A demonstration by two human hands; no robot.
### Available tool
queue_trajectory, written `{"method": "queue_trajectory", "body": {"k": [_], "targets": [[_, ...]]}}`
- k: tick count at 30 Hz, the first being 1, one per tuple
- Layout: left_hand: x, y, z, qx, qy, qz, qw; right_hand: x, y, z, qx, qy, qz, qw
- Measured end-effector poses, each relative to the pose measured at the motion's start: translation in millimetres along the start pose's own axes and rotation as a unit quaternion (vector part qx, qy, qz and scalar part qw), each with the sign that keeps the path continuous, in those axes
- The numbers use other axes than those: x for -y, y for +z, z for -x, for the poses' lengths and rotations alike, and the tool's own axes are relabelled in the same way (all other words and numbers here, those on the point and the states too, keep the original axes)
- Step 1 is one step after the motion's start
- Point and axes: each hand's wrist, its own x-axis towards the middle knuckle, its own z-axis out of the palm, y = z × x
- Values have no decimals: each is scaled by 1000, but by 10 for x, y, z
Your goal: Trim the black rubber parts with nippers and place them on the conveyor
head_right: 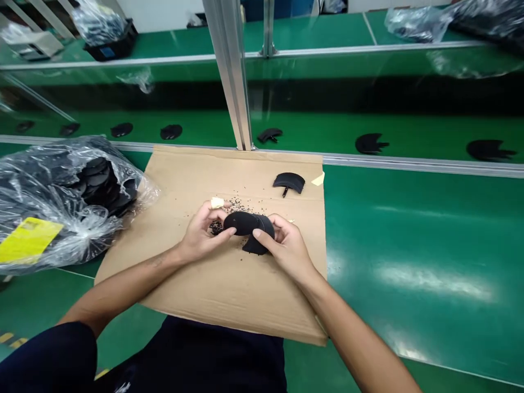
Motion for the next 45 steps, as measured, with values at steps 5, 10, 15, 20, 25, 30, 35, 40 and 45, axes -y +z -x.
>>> {"method": "queue_trajectory", "body": {"k": [5, 10, 15, 20, 25, 30, 35, 40, 45], "targets": [[26, -70, -20, -43, 118, -100, 987, -7, 13, -22, -6, 1, 14, 1000], [46, -63, -41, -46, 150, -108, 982, -2, 16, -42, -15, 3, 1, 1000], [53, -66, 3, -32, 114, -41, 992, -5, 12, -28, -27, 3, 24, 999], [59, -100, 48, -23, 17, 62, 998, -22, 24, -22, -47, -11, 44, 998], [34, -29, 73, -23, -11, 78, 997, -38, 52, -16, -39, -23, 63, 997], [-25, 3, 72, -1, 5, 33, 999, -55, 65, -5, 9, -26, 67, 997], [-35, -9, 59, -21, 70, -53, 996, -78, 61, 10, 28, -30, 87, 995], [-20, 7, 66, -20, 104, -66, 992, -112, 76, 22, 48, -28, 88, 995], [-29, 19, 63, -33, 99, -64, 992, -136, 75, 19, 47, -53, 84, 994]]}}
